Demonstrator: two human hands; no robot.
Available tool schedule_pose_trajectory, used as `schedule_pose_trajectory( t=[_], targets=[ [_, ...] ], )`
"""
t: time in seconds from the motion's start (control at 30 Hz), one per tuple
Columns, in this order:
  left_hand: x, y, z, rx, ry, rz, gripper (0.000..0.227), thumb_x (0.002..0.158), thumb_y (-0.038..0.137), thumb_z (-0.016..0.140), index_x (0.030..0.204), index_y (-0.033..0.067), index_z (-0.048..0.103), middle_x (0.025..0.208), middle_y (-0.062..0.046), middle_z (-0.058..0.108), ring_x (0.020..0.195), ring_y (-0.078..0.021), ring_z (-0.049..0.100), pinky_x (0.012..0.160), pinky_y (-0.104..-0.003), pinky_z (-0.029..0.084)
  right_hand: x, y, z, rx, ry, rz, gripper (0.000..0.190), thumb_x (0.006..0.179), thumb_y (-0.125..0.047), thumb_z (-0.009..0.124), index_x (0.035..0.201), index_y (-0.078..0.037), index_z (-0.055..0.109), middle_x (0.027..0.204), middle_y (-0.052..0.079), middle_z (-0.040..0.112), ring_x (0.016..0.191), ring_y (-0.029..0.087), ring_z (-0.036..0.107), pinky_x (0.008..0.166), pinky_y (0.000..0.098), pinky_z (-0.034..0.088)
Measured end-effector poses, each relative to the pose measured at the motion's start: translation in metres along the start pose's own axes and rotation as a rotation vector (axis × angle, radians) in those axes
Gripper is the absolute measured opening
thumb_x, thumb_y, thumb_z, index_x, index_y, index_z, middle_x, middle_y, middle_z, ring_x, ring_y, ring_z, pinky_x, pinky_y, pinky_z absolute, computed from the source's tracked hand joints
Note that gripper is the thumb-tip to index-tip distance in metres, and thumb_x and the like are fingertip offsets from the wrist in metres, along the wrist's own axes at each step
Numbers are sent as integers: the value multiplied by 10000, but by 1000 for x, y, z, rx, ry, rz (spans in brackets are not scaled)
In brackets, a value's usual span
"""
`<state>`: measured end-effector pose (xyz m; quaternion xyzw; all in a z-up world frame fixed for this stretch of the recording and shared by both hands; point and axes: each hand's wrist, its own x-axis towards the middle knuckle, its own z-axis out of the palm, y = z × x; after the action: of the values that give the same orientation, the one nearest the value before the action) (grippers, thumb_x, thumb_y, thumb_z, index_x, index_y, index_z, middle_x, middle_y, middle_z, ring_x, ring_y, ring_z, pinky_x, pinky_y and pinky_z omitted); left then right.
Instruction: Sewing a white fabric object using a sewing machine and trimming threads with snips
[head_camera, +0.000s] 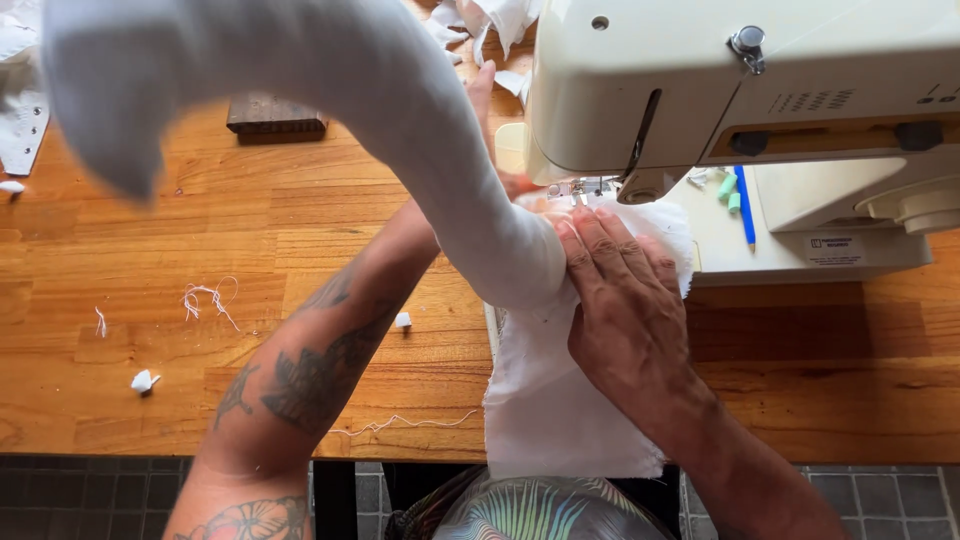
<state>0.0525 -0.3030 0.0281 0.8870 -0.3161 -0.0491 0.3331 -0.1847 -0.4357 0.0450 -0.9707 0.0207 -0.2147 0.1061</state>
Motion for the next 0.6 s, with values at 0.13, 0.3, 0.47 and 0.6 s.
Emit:
schedule_pose_trajectory(
  t=[0.13,0.3,0.47,0.6],
  targets=[
    [-47,13,-54,-307,-279,241,1212,760,371,803,1793,22,274,1887,-258,354,1779,-340,301,1453,-508,160,-2,1,2,9,13,12,722,924,-8,604,1628,-117,715,1729,121,679,1659,333,571,1326,559,412],
    [-84,37,-92,-539,-497,383,1119,804,316,784,1771,-39,347,1882,-234,386,1764,-333,347,1481,-476,224,5,-3,1,12,34,28,699,933,3,599,1615,-107,709,1723,129,679,1653,353,574,1317,569,407],
    [-81,45,-51,-613,-310,171,980,634,397,1078,1467,100,657,1408,-98,763,1289,-264,739,1174,-451,583,0,-3,5,17,32,48,713,934,8,583,1624,-130,702,1741,126,663,1666,343,561,1321,582,412],
    [-64,15,-39,-301,-241,490,902,877,566,914,1579,99,593,1543,-148,690,1469,-360,615,1309,-565,447,5,7,0,50,8,65,704,952,-27,581,1638,-145,685,1699,120,696,1616,348,603,1325,577,399]
  ],
)
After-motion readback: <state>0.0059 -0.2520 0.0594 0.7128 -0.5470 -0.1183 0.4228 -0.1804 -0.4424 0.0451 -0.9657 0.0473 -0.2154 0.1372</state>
